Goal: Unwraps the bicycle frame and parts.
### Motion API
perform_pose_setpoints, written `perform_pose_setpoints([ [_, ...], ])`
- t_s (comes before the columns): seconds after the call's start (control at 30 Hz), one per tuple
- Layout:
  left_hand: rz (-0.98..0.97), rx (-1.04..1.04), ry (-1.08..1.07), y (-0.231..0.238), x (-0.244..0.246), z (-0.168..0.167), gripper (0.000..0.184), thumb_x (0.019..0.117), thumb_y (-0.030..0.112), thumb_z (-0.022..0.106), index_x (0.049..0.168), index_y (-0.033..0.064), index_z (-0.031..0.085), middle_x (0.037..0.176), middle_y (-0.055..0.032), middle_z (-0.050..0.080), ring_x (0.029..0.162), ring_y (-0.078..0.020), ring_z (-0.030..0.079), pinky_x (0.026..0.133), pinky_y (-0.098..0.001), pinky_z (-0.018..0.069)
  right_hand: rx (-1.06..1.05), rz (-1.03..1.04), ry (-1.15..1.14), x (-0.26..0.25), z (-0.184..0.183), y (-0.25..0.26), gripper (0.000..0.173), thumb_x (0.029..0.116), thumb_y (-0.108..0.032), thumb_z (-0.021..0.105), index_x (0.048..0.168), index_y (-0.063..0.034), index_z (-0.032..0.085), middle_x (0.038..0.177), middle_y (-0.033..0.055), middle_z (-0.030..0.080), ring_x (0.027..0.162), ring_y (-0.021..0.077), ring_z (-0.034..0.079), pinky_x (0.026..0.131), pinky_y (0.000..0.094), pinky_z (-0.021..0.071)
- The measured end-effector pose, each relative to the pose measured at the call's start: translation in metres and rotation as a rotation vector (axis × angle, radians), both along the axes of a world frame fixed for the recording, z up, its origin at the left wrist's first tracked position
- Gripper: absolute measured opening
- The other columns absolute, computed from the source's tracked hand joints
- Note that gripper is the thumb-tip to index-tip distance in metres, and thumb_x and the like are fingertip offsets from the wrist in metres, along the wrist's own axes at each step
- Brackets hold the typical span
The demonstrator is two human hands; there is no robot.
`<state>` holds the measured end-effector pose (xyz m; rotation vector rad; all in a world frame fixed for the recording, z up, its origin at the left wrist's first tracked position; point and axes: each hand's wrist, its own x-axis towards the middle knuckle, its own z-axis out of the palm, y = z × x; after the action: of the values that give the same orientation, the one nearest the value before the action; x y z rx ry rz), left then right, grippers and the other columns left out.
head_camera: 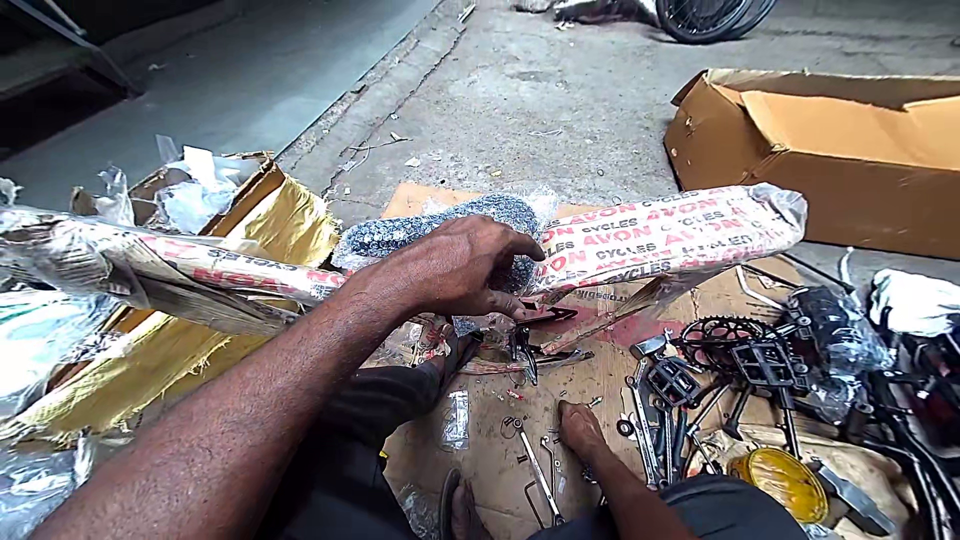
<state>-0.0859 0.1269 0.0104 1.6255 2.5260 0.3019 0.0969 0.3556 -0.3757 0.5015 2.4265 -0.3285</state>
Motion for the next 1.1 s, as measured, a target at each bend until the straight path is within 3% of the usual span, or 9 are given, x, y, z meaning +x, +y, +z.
perform_pose_setpoints([
  [0.13, 0.019, -0.018, 0.011, 0.004, 0.001, 0.001, 0.062, 0.0853, 0.056, 0.078, 0.138, 0.0262, 0.064, 0.106, 0.0005, 0.072, 0.1, -0.0161, 0.067, 0.09, -0.044, 0.0546, -0.077, 0.145, -0.005, 0.005, -0.004, -0.01, 0.028, 0.0907, -0.02, 0.061, 0.115, -0.0106, 0.071, 0.118, 0.0173, 0.071, 0.115, 0.0358, 0.067, 0.096, 0.0572, 0.0529],
  [0.3, 0.027, 0.04, 0.033, 0.008, 0.006, 0.001, 0.058, 0.0866, 0.054, 0.077, 0.135, 0.0235, 0.066, 0.102, 0.0008, 0.072, 0.091, -0.0144, 0.068, 0.084, -0.0414, 0.0562, -0.087, 0.241, -0.079, 0.013, -0.011, -0.023, 0.022, 0.0962, -0.018, 0.058, 0.106, -0.0033, 0.071, 0.114, 0.0207, 0.071, 0.113, 0.038, 0.067, 0.095, 0.0568, 0.0535],
  [0.47, 0.012, 0.024, 0.026, 0.012, 0.012, 0.001, 0.054, 0.088, 0.052, 0.076, 0.133, 0.0246, 0.067, 0.103, 0.0017, 0.073, 0.09, -0.0135, 0.069, 0.082, -0.0415, 0.0575, -0.085, 0.244, -0.11, 0.01, 0.003, -0.03, 0.024, 0.0973, -0.015, 0.056, 0.11, 0.0001, 0.069, 0.118, 0.0224, 0.07, 0.117, 0.0391, 0.066, 0.096, 0.0569, 0.0525],
  [0.57, 0.009, 0.0, 0.009, 0.017, 0.017, -0.002, 0.05, 0.0897, 0.05, 0.075, 0.132, 0.0258, 0.067, 0.1, 0.0044, 0.073, 0.086, -0.0115, 0.068, 0.079, -0.0396, 0.0584, -0.092, 0.253, -0.132, 0.01, 0.005, -0.031, 0.03, 0.0892, -0.02, 0.068, 0.111, 0.0014, 0.069, 0.119, 0.0232, 0.069, 0.116, 0.0396, 0.066, 0.096, 0.0576, 0.0532],
  [0.7, -0.039, 0.008, 0.022, 0.028, 0.033, -0.008, 0.043, 0.0907, 0.047, 0.076, 0.125, 0.0229, 0.071, 0.095, 0.0048, 0.072, 0.08, -0.0108, 0.068, 0.075, -0.0386, 0.0588, -0.109, 0.153, -0.118, 0.01, 0.01, -0.028, 0.037, 0.0871, -0.027, 0.072, 0.111, 0.0018, 0.07, 0.12, 0.0238, 0.069, 0.117, 0.0401, 0.065, 0.096, 0.058, 0.0527],
  [0.8, -0.066, -0.071, -0.013, 0.039, 0.043, -0.014, 0.033, 0.0965, 0.044, 0.07, 0.118, 0.0191, 0.073, 0.094, 0.0011, 0.073, 0.083, -0.0159, 0.069, 0.079, -0.0429, 0.0583, -0.187, -0.072, 0.004, -0.001, 0.006, -0.01, 0.036, 0.0866, -0.033, 0.069, 0.108, -0.0033, 0.073, 0.116, 0.0213, 0.072, 0.114, 0.0384, 0.067, 0.096, 0.0596, 0.0522],
  [0.9, -0.049, -0.177, -0.066, 0.048, 0.049, -0.026, 0.028, 0.1002, 0.039, 0.064, 0.115, 0.017, 0.072, 0.094, -0.0024, 0.073, 0.087, -0.0207, 0.07, 0.082, -0.0476, 0.0569, -0.499, -0.444, 0.32, -0.025, 0.037, 0.004, 0.027, 0.0902, -0.032, 0.067, 0.098, -0.0069, 0.074, 0.091, 0.0133, 0.074, 0.084, 0.0281, 0.072, 0.078, 0.051, 0.0578],
  [0.97, 0.0, -0.235, -0.114, 0.054, 0.05, -0.036, 0.029, 0.1015, 0.037, 0.061, 0.12, 0.0157, 0.07, 0.099, -0.0048, 0.073, 0.093, -0.0227, 0.07, 0.087, -0.0491, 0.0561, -0.919, -0.658, 0.538, -0.033, 0.089, 0.003, 0.018, 0.0954, -0.019, 0.068, 0.103, -0.0025, 0.07, 0.085, 0.0102, 0.072, 0.068, 0.0213, 0.07, 0.066, 0.0408, 0.0611],
  [1.1, 0.092, -0.23, -0.212, 0.063, 0.048, -0.055, 0.032, 0.1019, 0.035, 0.06, 0.125, 0.0148, 0.069, 0.102, -0.0065, 0.074, 0.096, -0.0239, 0.071, 0.092, -0.0495, 0.0557, -1.622, -0.673, 0.804, -0.026, 0.18, -0.014, 0.014, 0.0936, -0.008, 0.064, 0.104, 0.0008, 0.066, 0.088, 0.0105, 0.07, 0.071, 0.0185, 0.069, 0.067, 0.0355, 0.0609],
])
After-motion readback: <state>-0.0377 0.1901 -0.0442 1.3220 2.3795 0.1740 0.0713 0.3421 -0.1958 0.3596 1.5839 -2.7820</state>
